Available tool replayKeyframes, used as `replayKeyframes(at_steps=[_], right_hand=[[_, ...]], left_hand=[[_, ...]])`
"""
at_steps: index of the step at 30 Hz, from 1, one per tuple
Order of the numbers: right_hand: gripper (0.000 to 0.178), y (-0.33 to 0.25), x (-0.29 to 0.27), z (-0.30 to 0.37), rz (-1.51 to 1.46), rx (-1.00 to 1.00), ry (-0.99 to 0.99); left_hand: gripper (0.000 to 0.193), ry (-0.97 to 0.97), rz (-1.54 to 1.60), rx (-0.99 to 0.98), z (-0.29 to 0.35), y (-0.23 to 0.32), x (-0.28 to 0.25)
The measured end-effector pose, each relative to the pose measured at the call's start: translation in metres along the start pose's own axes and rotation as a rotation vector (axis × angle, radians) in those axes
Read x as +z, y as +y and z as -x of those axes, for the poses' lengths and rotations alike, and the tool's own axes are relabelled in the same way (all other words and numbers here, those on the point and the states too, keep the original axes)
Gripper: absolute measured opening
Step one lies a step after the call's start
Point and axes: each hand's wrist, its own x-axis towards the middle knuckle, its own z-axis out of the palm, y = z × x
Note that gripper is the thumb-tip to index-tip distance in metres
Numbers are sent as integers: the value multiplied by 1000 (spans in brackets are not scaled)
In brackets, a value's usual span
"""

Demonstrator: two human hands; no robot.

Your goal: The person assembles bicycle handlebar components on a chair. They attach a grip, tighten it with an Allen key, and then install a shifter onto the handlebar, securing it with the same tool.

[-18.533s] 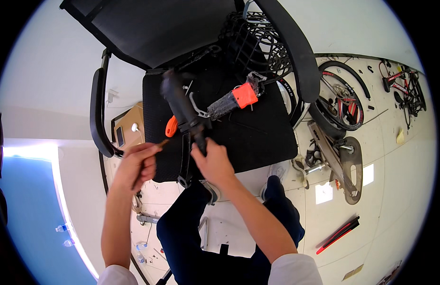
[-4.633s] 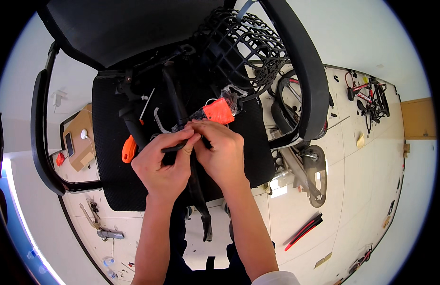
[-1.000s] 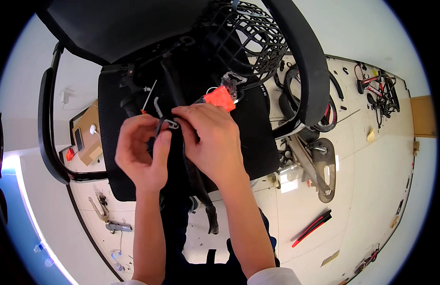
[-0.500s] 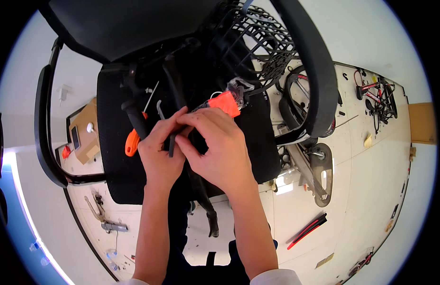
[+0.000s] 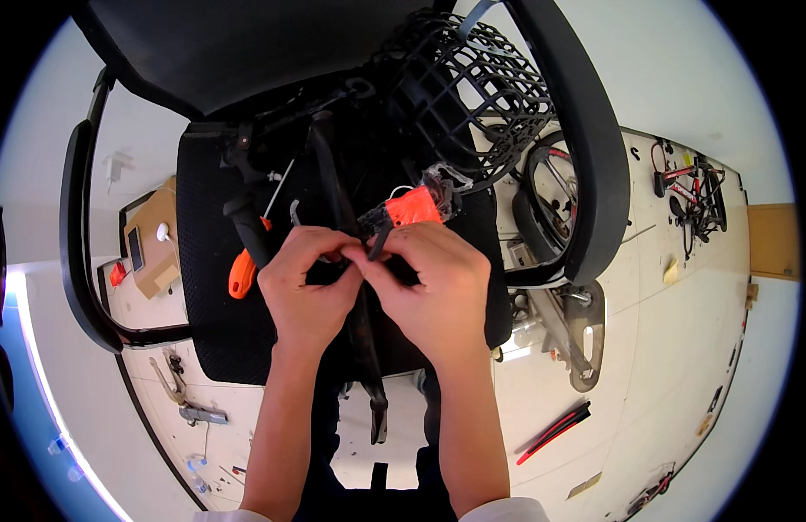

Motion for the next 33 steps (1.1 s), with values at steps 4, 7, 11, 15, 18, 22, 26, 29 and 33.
replayKeyframes(at_steps=[4,7,11,15,18,22,26,29,33], right_hand=[[15,1,-2,1,-60,-18,15],[12,2,-7,4,-125,71,-20],[13,11,-10,11,-294,212,-2],[14,9,-6,17,-415,283,21],[14,10,4,21,-458,287,70],[13,2,11,24,-464,354,104],[11,6,17,26,-435,401,159],[11,11,17,27,-389,440,151],[7,13,16,31,-467,497,154]], left_hand=[[26,-28,6,-73,-1,6,-7],[27,14,28,-105,6,1,-3],[33,30,-61,-191,30,12,7],[43,-32,-151,-212,55,27,5],[41,-95,-117,-404,62,31,-1],[30,-105,85,-562,61,20,-3],[25,-164,258,-746,56,13,-6],[26,-237,173,-781,55,16,-3],[16,-320,3,-721,48,17,2]])
